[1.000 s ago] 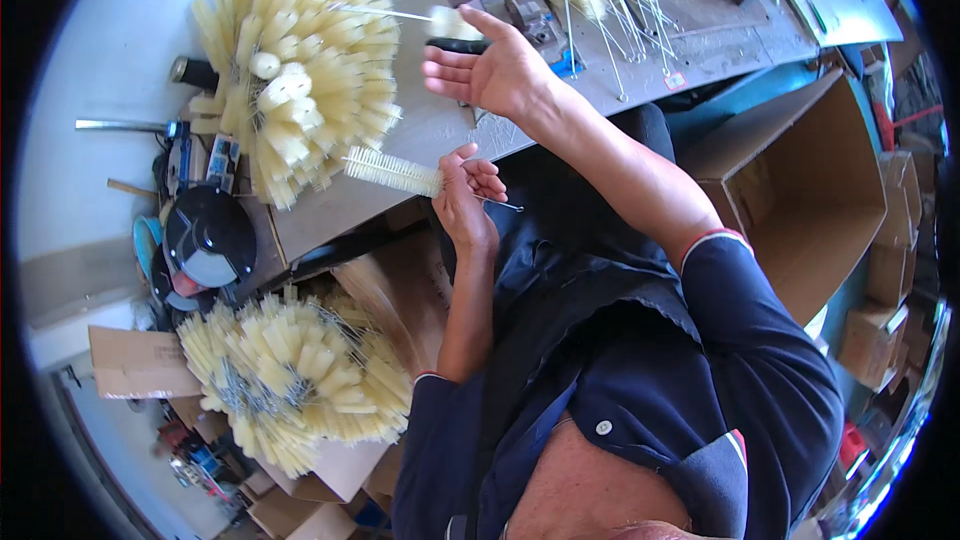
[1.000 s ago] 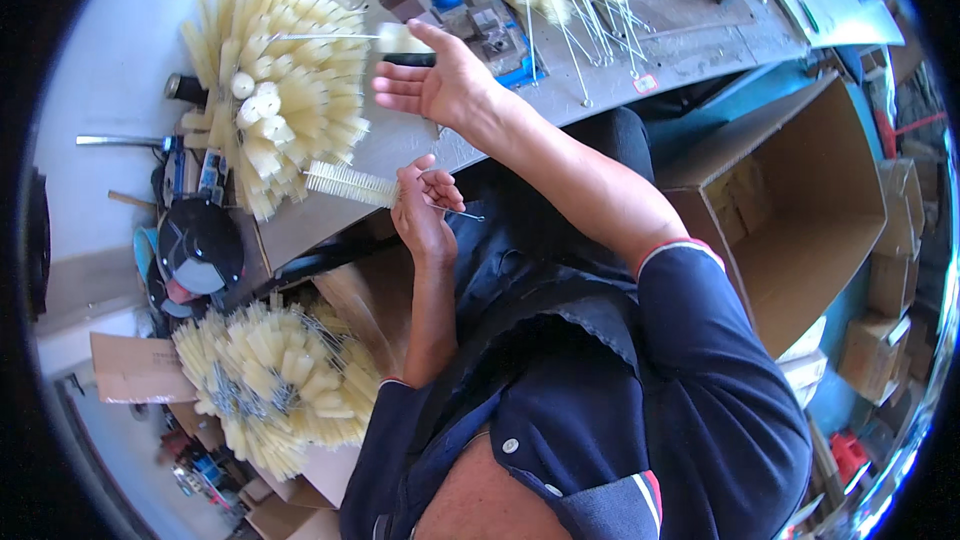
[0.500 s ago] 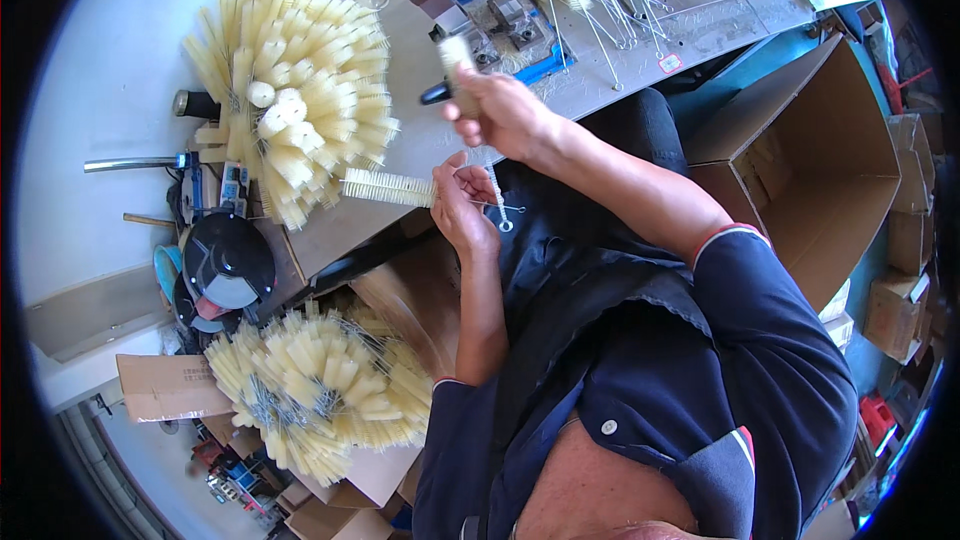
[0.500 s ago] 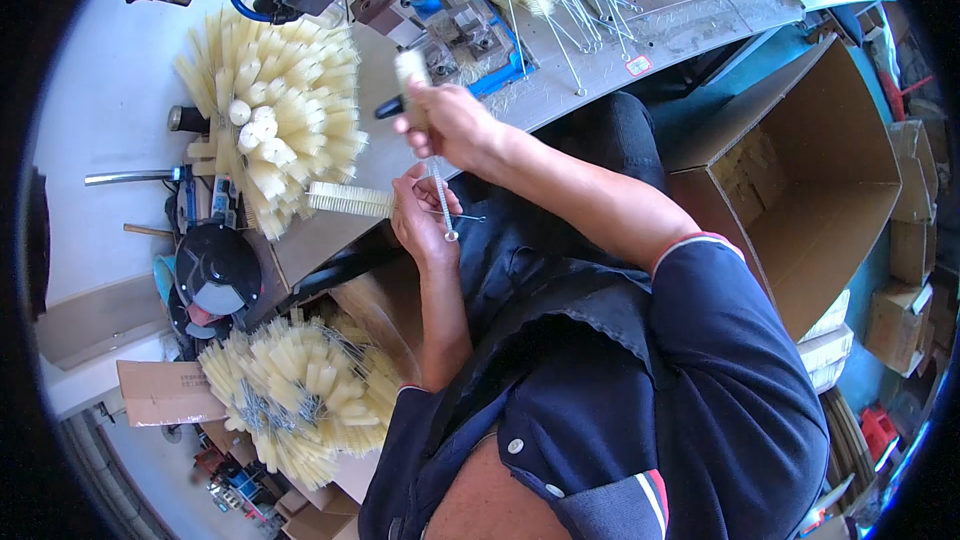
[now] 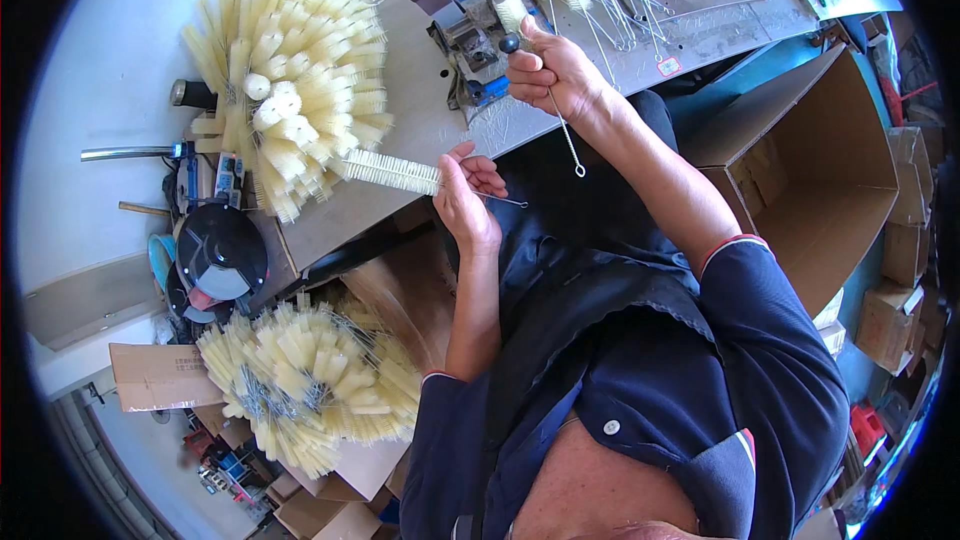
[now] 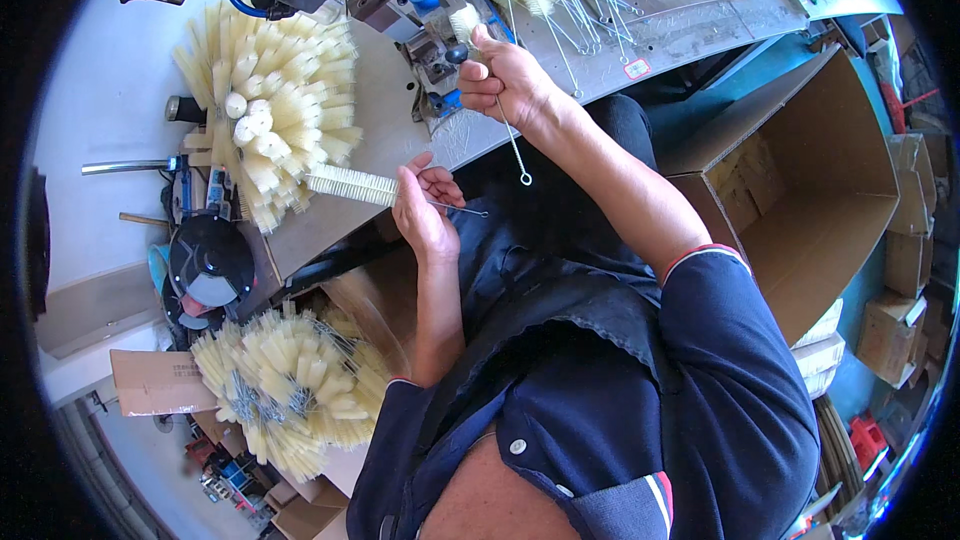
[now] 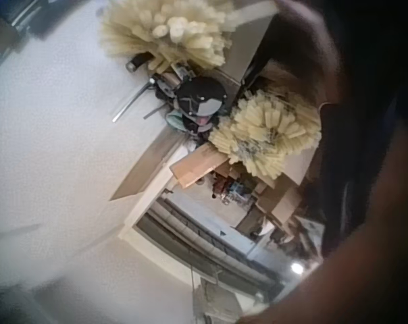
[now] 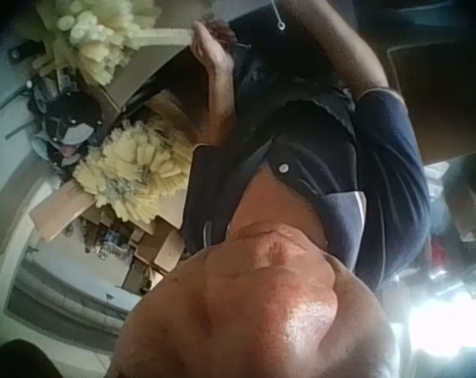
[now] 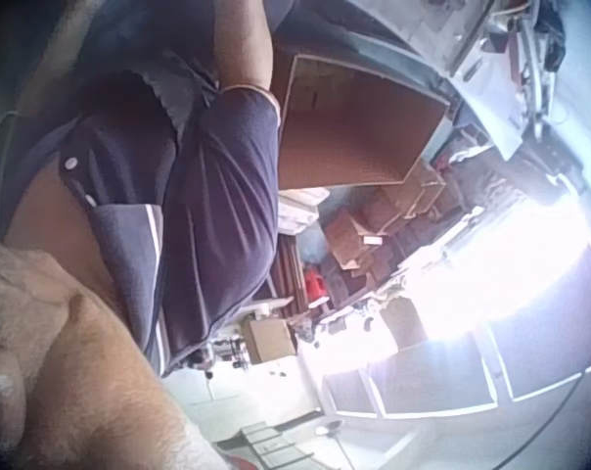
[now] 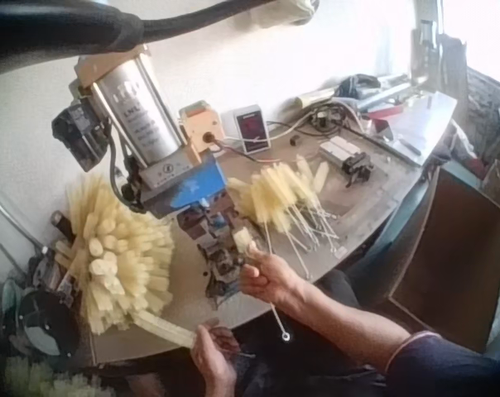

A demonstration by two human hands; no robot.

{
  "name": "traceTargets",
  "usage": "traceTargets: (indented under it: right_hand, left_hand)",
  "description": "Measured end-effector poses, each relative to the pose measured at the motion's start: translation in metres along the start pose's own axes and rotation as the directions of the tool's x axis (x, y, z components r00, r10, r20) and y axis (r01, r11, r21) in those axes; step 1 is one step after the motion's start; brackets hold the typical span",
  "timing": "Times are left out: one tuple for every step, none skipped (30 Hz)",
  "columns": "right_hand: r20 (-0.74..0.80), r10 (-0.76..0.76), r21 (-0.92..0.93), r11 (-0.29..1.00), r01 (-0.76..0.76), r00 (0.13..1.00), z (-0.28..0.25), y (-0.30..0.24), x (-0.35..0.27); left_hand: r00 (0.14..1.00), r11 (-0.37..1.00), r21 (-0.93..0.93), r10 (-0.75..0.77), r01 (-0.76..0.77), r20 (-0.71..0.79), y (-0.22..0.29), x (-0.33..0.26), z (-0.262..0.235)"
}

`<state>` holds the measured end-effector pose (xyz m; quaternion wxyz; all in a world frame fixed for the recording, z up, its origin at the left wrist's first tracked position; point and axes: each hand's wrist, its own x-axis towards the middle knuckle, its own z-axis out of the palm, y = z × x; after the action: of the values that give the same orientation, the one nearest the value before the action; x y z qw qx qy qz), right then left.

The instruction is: Processing and assembling yellow industrial brushes using factory machinery and manual sorting.

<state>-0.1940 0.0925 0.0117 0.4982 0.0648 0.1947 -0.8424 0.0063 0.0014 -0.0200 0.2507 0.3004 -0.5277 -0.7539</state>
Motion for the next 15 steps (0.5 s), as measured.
traceTargets:
  right_hand:
    - [0.029, 0.028, 0.033, 0.999, -0.028, 0.999, -0.001, 0.000, 0.002]
    - [0.031, 0.055, 0.068, 0.996, -0.057, 0.998, -0.002, -0.001, 0.003]
    - [0.063, 0.062, 0.065, 0.996, -0.066, 0.996, -0.002, -0.001, 0.003]
    - [0.067, 0.072, 0.064, 0.995, -0.076, 0.995, -0.001, 0.000, 0.003]
    - [0.047, 0.081, 0.072, 0.994, -0.084, 0.996, 0.000, 0.000, 0.002]
    - [0.043, 0.058, 0.024, 0.998, -0.059, 0.997, 0.002, 0.002, 0.000]
    - [0.013, 0.033, -0.013, 0.999, -0.032, 0.999, 0.003, 0.004, -0.002]
    - [0.014, 0.002, -0.050, 0.999, -0.002, 1.000, 0.004, 0.006, -0.005]
    - [-0.049, -0.022, -0.078, 0.997, 0.018, 0.999, 0.005, 0.007, -0.008]
    - [-0.082, -0.050, -0.105, 0.994, 0.042, 0.995, 0.005, 0.008, -0.011]
    - [-0.068, -0.080, -0.132, 0.989, 0.071, 0.994, 0.004, 0.009, -0.014]
    - [-0.099, -0.069, -0.138, 0.989, 0.055, 0.993, 0.003, 0.007, -0.016]
    - [-0.084, -0.058, -0.143, 0.989, 0.045, 0.995, 0.001, 0.006, -0.018]
    - [-0.107, -0.057, -0.157, 0.987, 0.040, 0.993, -0.001, 0.005, -0.018]
    - [-0.073, -0.044, -0.149, 0.988, 0.032, 0.996, -0.002, 0.004, -0.018]
  left_hand:
    - [1.000, 1.000, 0.003, 0.002, -0.002, 0.000, 0.000, 0.000, 0.000]
    - [1.000, 1.000, 0.003, 0.017, -0.017, 0.006, 0.001, 0.000, 0.000]
    - [1.000, 1.000, 0.008, 0.005, -0.005, -0.003, 0.001, 0.000, 0.000]
    - [1.000, 1.000, 0.011, 0.006, -0.006, -0.008, 0.001, 0.000, 0.000]
    - [1.000, 1.000, 0.014, 0.014, -0.014, -0.012, 0.001, 0.001, 0.000]
    - [1.000, 1.000, 0.011, 0.013, -0.013, -0.011, 0.001, 0.001, 0.000]
    - [1.000, 1.000, 0.012, 0.015, -0.015, -0.010, 0.002, 0.001, 0.000]
    - [1.000, 1.000, 0.012, 0.022, -0.022, -0.006, 0.002, 0.001, 0.000]
    - [1.000, 1.000, 0.011, 0.014, -0.014, -0.013, 0.002, 0.001, 0.000]
    - [1.000, 1.000, 0.010, 0.010, -0.010, -0.017, 0.003, 0.000, -0.001]
    - [1.000, 1.000, 0.008, 0.019, -0.019, -0.012, 0.003, 0.000, -0.001]
    - [1.000, 1.000, 0.013, 0.003, -0.003, -0.020, 0.003, 0.000, -0.001]
    - [1.000, 1.000, 0.017, 0.001, -0.001, -0.021, 0.004, 0.000, -0.001]
    - [1.000, 1.000, 0.020, 0.005, -0.005, -0.019, 0.004, 0.000, -0.001]
    - [1.000, 1.000, 0.021, -0.004, 0.004, -0.018, 0.004, 0.000, 0.000]
